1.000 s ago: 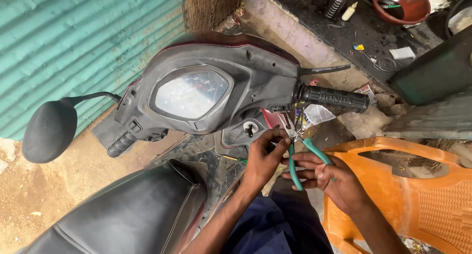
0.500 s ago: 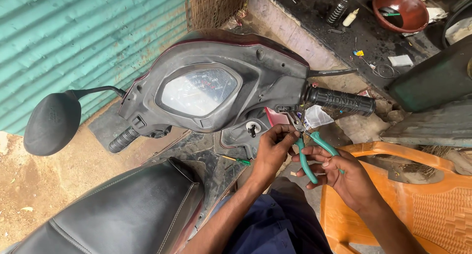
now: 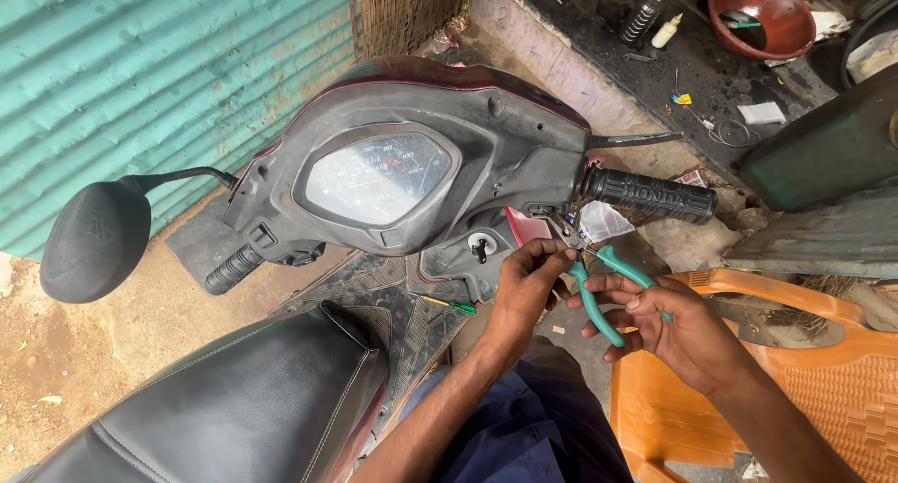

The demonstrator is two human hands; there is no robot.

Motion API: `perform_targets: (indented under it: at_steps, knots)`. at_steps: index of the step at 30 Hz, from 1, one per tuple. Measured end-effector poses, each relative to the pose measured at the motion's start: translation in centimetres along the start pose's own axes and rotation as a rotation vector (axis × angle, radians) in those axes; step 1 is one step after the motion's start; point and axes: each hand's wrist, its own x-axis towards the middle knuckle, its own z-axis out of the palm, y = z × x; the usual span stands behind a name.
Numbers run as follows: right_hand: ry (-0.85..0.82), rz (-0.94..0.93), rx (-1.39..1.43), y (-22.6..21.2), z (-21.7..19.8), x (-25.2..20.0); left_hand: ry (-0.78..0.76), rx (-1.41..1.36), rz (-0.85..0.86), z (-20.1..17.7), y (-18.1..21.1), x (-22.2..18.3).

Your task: Repairing or replacing the ignition switch and wiring on a scooter.

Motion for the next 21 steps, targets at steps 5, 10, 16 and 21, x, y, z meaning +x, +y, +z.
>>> perform_targets:
  at_steps: [5,10,16,21]
  knots:
    - [0.024,0.039,-0.067,-1.1,0.3,-0.1,-0.019,-0.099,-0.024,0.0,-0.1,0.1]
    - [0.035,0.099,-0.092,-2.4,0.9,-0.1,-0.039,-0.143,-0.093,-0.2,0.2,0.3]
    - [0.037,0.122,-0.066,-2.9,0.4,0.5,-0.043,-0.183,-0.125,-0.2,0.2,0.8]
    - [0.102,0.113,-0.094,-2.5,0.0,0.7,-0.028,-0.178,-0.134,-0.2,-0.1,0.9]
